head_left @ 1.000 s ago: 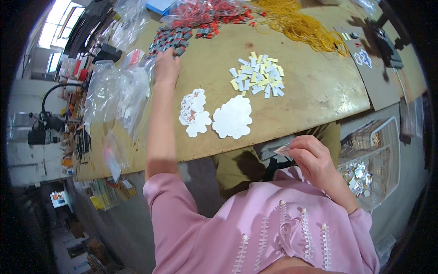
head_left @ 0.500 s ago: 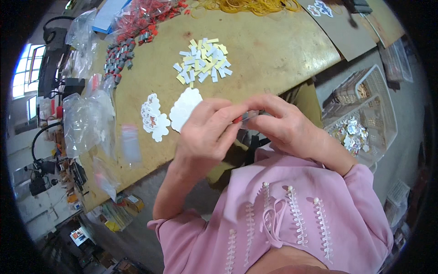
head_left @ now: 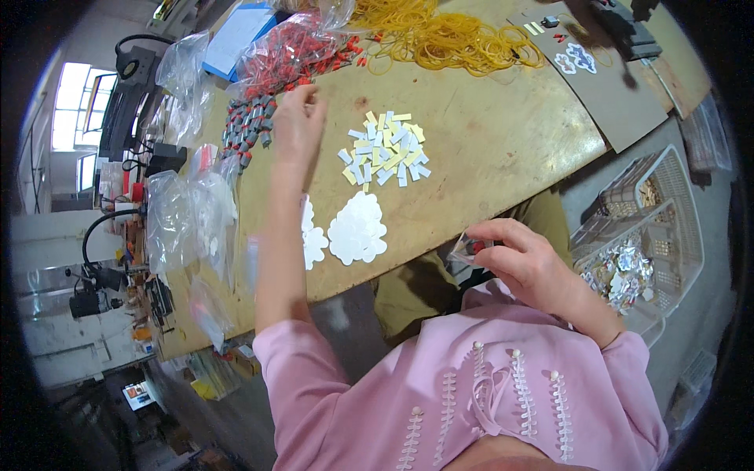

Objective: The person assembles small craft kits by placing white cloud-shaped cutouts and yellow rubber bands into clear plastic bags. They repeatedly pick up items from the table, insert them into bags, and set the filled bags aside.

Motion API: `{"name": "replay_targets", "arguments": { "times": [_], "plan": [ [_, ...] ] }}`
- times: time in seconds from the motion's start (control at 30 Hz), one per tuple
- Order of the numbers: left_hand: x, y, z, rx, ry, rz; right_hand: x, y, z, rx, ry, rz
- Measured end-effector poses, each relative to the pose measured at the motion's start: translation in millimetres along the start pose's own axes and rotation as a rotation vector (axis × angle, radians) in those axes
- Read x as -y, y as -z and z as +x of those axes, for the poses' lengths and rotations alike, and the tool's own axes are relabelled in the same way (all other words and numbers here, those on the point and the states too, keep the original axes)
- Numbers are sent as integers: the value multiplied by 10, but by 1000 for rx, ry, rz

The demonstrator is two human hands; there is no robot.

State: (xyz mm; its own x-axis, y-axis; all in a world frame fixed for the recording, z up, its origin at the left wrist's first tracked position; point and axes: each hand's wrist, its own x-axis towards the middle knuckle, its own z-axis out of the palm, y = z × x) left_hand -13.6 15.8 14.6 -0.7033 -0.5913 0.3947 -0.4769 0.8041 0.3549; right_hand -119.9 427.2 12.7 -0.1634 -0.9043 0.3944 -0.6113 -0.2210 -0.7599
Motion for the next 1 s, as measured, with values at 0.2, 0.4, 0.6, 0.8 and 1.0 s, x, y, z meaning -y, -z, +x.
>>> {"name": "replay_targets", "arguments": {
  "times": [0.2, 0.4, 0.6, 0.8, 1.0],
  "plan": [
    [315, -225, 365, 45, -61, 248, -48, 105, -76, -58, -56, -14],
    [-1110, 73, -318, 278, 247, -791, -129, 244, 30, -81, -73, -13],
    [-1937, 389, -979, 460, -123, -820, -66, 317, 173, -42, -59, 58],
    [-2003, 253, -929, 431, -445, -642, -72, 346, 70, -75, -62, 68],
    [-2057, -358, -558, 292, -599, -415, -93, 310, -16, -48, -75, 110]
  ]
}}
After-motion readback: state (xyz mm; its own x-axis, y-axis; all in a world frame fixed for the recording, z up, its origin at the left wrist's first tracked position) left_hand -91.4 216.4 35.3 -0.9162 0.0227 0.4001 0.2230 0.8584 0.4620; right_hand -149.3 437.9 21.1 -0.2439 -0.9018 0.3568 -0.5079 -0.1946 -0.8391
